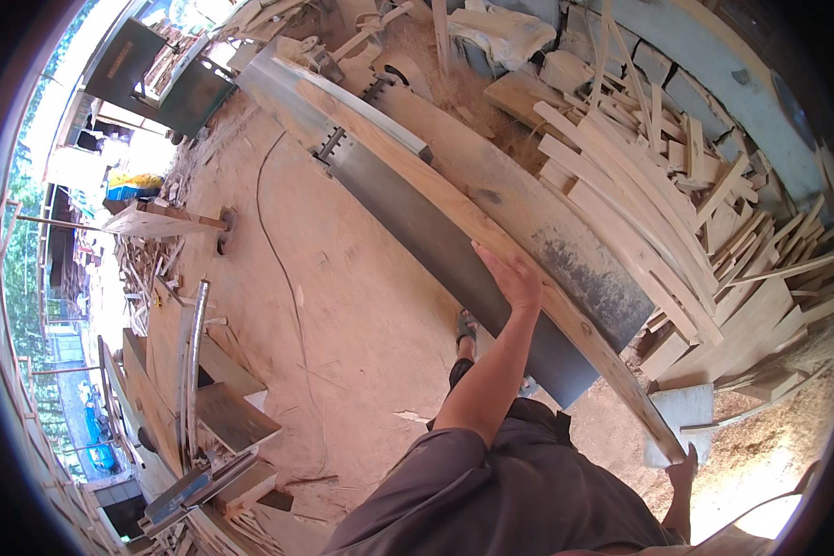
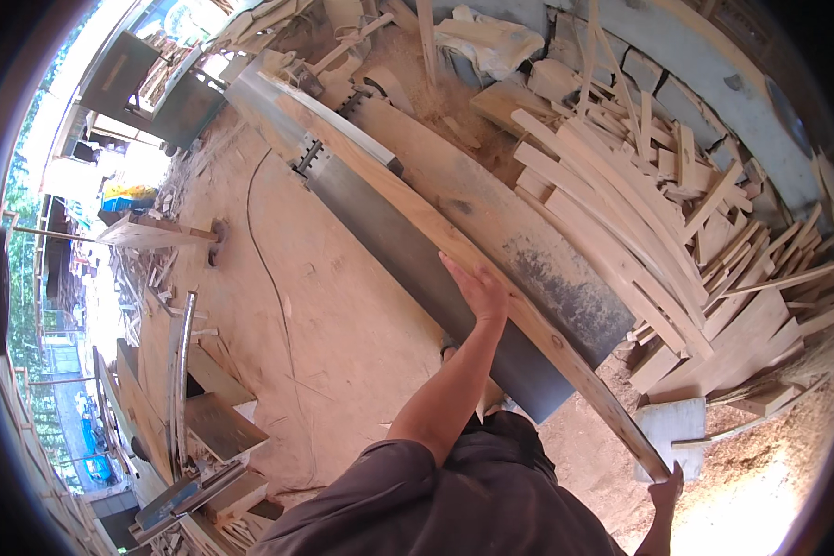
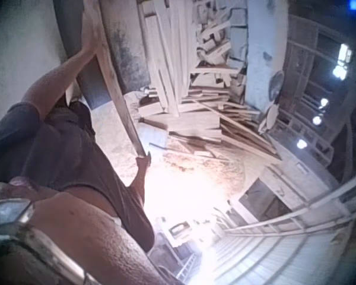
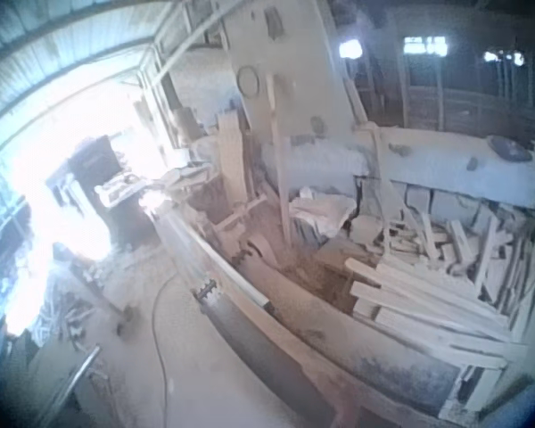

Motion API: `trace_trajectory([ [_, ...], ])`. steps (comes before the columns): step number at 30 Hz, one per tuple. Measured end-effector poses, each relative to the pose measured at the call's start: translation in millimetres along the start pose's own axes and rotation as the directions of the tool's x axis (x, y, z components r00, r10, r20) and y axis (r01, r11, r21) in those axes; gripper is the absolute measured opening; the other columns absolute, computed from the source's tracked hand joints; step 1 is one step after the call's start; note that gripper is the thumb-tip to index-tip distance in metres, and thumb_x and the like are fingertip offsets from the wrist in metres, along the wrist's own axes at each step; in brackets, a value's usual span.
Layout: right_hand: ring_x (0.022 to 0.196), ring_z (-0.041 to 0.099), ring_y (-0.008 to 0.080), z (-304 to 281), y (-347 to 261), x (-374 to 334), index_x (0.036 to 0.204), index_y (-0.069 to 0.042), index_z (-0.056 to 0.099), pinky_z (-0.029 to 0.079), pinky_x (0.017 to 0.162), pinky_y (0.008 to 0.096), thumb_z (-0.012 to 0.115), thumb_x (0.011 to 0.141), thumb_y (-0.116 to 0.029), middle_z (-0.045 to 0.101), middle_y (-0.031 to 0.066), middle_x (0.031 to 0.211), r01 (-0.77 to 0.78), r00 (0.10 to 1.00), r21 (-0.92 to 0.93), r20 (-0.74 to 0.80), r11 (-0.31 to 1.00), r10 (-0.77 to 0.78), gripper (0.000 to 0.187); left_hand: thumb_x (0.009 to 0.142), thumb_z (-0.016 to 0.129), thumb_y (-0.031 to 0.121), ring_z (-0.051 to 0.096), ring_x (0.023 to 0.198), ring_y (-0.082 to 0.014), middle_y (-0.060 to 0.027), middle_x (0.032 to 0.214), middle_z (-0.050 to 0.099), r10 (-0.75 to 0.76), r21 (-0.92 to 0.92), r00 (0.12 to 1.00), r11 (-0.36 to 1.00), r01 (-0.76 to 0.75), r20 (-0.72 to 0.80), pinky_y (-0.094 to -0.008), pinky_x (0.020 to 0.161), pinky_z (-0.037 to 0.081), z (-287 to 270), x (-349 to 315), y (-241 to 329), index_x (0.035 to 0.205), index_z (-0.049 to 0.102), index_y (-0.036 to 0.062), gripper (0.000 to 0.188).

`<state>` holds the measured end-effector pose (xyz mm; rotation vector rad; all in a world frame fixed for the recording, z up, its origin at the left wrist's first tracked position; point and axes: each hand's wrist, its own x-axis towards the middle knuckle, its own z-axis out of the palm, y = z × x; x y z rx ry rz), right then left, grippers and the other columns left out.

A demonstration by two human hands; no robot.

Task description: The person feeds a wooden plank across a jointer machine multiple times to smooth a surface, turning the plank over between passes. The person then uses a tape measure to measure the width of a large curved wooden board resting on the floor.

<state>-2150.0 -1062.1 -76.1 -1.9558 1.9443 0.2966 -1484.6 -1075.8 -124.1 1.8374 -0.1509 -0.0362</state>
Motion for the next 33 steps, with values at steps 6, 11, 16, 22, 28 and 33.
trace_trajectory([
  [6, 0.118, 0.06, 0.0313, 13.2, 63.1, 25.1, 0.134, 0.011, 0.054, 0.049, 0.099, 0.0402, 0.073, 0.055, 0.011, 0.063, 0.0241, 0.127, -0.39, 0.919, 0.316, 0.197, 0.865, 0.343, 0.082, 0.097, 0.048, 0.006, 0.023, 0.15, -0.0385, -0.0288, 0.161, 0.021, -0.058, 0.031, 0.998, 0.998, 0.058, -0.015, -0.0378, 0.123, 0.019, -6.2, 4.7, 4.9, 0.155, 0.013, -0.008, 0.07],
  [11, 0.078, 0.067, 0.0285, 31.0, 75.6, 32.0, 0.093, 0.009, 0.067, 0.053, 0.071, 0.0423, 0.077, 0.071, -0.014, 0.071, 0.0196, 0.084, -0.226, 0.974, 0.14, 0.057, 0.964, 0.22, 0.033, 0.095, 0.048, 0.003, 0.024, 0.15, -0.0358, -0.0268, 0.162, 0.021, -0.034, 0.044, 0.999, 0.998, 0.035, -0.016, -0.0366, 0.123, 0.021, -4.0, 24.9, 13.5, 0.155, 0.014, -0.0081, 0.07],
  [16, 0.059, 0.055, 0.0222, 12.9, -12.9, 37.6, 0.08, 0.003, 0.065, 0.047, 0.059, 0.041, 0.073, 0.077, -0.026, 0.065, 0.019, 0.069, -0.184, 0.98, 0.059, 0.093, 0.981, 0.178, 0.031, 0.091, 0.046, 0.005, 0.02, 0.151, -0.0381, -0.0315, 0.16, 0.02, -0.019, -0.059, 0.998, 0.998, 0.015, -0.06, -0.0382, 0.125, 0.015, -6.1, 72.0, -8.1, 0.153, 0.016, -0.0134, 0.071],
  [22, 0.056, 0.058, 0.0159, -1.8, -69.6, 31.7, 0.095, 0.003, 0.071, 0.047, 0.054, 0.0359, 0.07, 0.079, -0.024, 0.067, 0.0119, 0.07, -0.287, 0.951, 0.111, 0.156, 0.951, 0.269, 0.032, 0.093, 0.046, 0.007, 0.02, 0.151, -0.0381, -0.0318, 0.16, 0.02, -0.036, -0.101, 0.999, 0.994, 0.034, -0.014, -0.038, 0.125, 0.016, -4.7, 110.8, -13.1, 0.152, 0.014, -0.0139, 0.071],
  [28, 0.077, 0.067, 0.0189, -13.3, -130.1, 24.1, 0.132, 0.004, 0.061, 0.055, 0.058, 0.0297, 0.065, 0.079, -0.002, 0.071, 0.015, 0.106, -0.441, 0.897, 0.342, 0.191, 0.83, 0.398, 0.053, 0.099, 0.049, 0.013, 0.036, 0.143, -0.0375, -0.0314, 0.155, 0.03, -0.039, 0.014, 0.999, 0.999, 0.039, -0.035, -0.0366, 0.118, 0.029, -4.5, 151.0, -18.3, 0.153, 0.014, -0.0124, 0.069],
  [33, 0.088, 0.069, 0.0212, -12.4, -161.4, 28.0, 0.133, 0.003, 0.061, 0.06, 0.063, 0.0309, 0.06, 0.08, 0.001, 0.069, 0.0156, 0.116, -0.45, 0.892, 0.347, 0.222, 0.823, 0.394, 0.053, 0.097, 0.05, 0.013, 0.038, 0.141, -0.0401, -0.0333, 0.153, 0.032, -0.012, 0.005, 0.999, 1.0, 0.012, -0.051, -0.0378, 0.117, 0.029, -8.3, 182.2, -26.0, 0.151, 0.016, -0.014, 0.07],
])
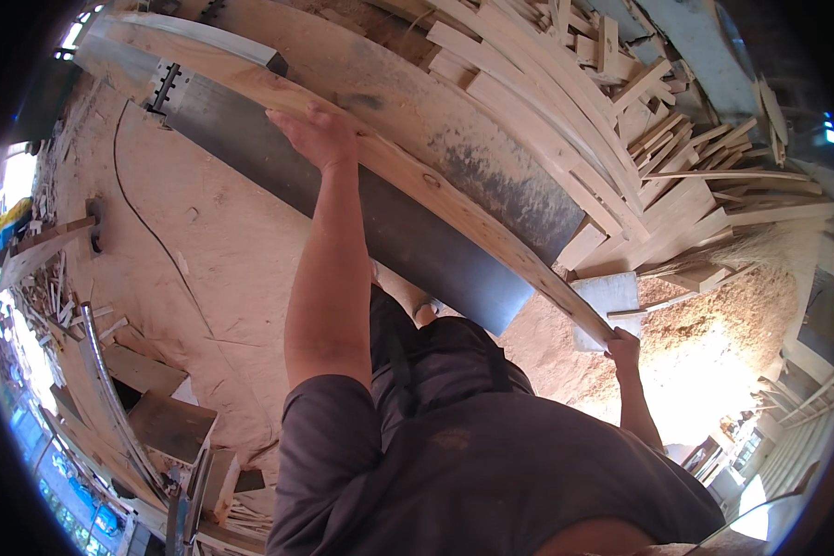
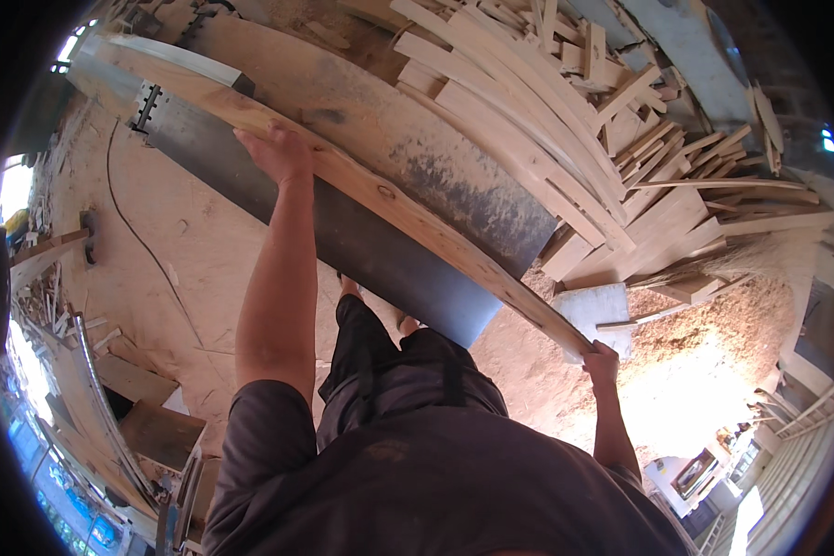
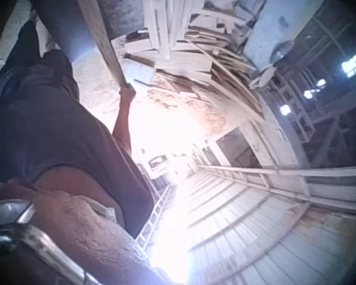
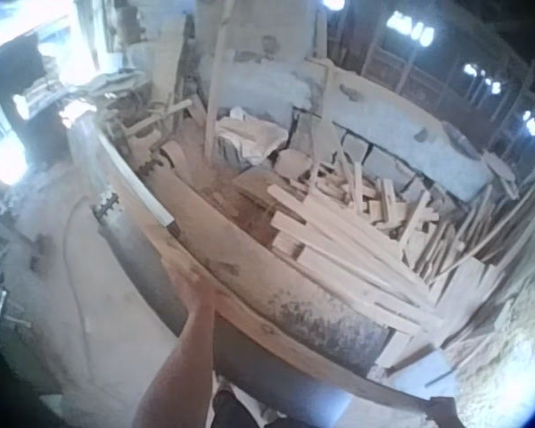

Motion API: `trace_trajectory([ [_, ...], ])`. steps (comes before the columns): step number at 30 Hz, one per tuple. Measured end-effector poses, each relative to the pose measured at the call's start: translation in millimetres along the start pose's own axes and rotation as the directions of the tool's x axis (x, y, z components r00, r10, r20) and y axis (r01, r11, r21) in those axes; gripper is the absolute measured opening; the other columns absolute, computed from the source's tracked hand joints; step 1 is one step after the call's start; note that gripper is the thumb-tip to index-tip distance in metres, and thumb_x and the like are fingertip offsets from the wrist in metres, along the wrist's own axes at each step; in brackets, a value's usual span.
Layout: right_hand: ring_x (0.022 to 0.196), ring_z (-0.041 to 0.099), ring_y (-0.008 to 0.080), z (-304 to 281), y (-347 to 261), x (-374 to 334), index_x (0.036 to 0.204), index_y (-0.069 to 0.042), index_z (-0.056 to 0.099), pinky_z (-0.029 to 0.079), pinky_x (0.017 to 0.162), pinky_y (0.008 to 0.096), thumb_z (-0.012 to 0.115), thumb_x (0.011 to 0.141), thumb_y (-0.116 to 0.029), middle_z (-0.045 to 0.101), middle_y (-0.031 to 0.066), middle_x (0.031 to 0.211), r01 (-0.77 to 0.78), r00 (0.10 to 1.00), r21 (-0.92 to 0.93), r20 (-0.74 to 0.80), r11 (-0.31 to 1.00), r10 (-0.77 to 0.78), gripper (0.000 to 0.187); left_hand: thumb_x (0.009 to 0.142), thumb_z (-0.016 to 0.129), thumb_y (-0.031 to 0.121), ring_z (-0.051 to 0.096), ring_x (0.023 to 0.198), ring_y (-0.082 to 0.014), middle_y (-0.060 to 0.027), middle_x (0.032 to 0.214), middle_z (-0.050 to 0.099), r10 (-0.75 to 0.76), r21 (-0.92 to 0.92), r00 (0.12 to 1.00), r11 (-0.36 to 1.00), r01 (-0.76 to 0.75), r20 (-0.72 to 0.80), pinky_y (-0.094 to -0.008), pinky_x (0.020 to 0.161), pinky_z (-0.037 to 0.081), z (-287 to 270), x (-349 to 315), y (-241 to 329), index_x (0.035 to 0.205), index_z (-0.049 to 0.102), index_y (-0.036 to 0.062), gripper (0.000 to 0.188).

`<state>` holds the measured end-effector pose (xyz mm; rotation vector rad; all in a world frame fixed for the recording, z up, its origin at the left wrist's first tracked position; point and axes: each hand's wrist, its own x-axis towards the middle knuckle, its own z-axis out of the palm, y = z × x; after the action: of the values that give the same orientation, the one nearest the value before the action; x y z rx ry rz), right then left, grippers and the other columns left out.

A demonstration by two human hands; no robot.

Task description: The person feeds a wooden plank across a jointer machine multiple times to smooth a surface, turning the plank over between passes. The person then uses a tape measure to measure the width of a large curved wooden board resting on the floor.

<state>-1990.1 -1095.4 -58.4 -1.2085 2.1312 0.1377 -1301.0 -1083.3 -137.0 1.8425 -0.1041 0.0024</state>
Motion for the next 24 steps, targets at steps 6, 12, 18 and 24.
trace_trajectory([
  [6, 0.081, 0.069, 0.0195, 14.8, -11.9, -3.6, 0.123, 0.003, 0.067, 0.058, 0.058, 0.0314, 0.065, 0.079, -0.004, 0.072, 0.0149, 0.103, 0.036, 0.998, 0.035, -0.048, 0.999, -0.034, 0.044, 0.093, 0.05, 0.012, 0.015, 0.151, -0.042, -0.033, 0.159, 0.017, 0.07, 0.128, 0.997, 0.989, -0.074, 0.036, -0.0417, 0.125, 0.013, -1.6, 30.2, 20.3, 0.15, 0.013, -0.0175, 0.073],
  [12, 0.06, 0.063, 0.017, 33.6, -44.3, 2.4, 0.085, 0.0, 0.072, 0.058, 0.048, 0.0346, 0.07, 0.078, -0.009, 0.065, 0.0094, 0.068, 0.138, 0.99, -0.227, -0.005, 0.964, -0.142, 0.012, 0.097, 0.05, 0.012, 0.019, 0.151, -0.0389, -0.0307, 0.159, 0.021, 0.18, -0.01, 0.983, 0.984, -0.18, -0.016, -0.0398, 0.124, 0.016, 9.6, 90.5, -28.4, 0.15, 0.017, -0.0148, 0.068],
  [18, 0.065, 0.064, 0.0215, 55.2, -84.2, -15.4, 0.115, 0.009, 0.067, 0.059, 0.048, 0.0352, 0.056, 0.073, 0.004, 0.067, 0.0153, 0.091, 0.016, 0.995, -0.016, 0.095, 1.0, -0.014, 0.044, 0.097, 0.049, 0.007, 0.016, 0.152, -0.0376, -0.0286, 0.162, 0.017, 0.083, 0.172, 0.997, 0.982, -0.082, 0.001, -0.0396, 0.124, 0.016, -6.5, 125.5, 9.5, 0.15, 0.023, -0.0129, 0.063],
  [24, 0.067, 0.064, 0.025, 84.5, -133.4, -37.4, 0.125, 0.01, 0.062, 0.059, 0.052, 0.0353, 0.052, 0.07, 0.006, 0.066, 0.0189, 0.097, 0.006, 0.999, 0.116, 0.049, 0.993, -0.012, 0.056, 0.096, 0.05, 0.007, 0.016, 0.152, -0.0381, -0.0288, 0.161, 0.018, 0.066, 0.138, 0.997, 0.989, -0.061, -0.027, -0.04, 0.124, 0.016, -13.7, 180.9, 1.6, 0.15, 0.025, -0.0114, 0.063],
])
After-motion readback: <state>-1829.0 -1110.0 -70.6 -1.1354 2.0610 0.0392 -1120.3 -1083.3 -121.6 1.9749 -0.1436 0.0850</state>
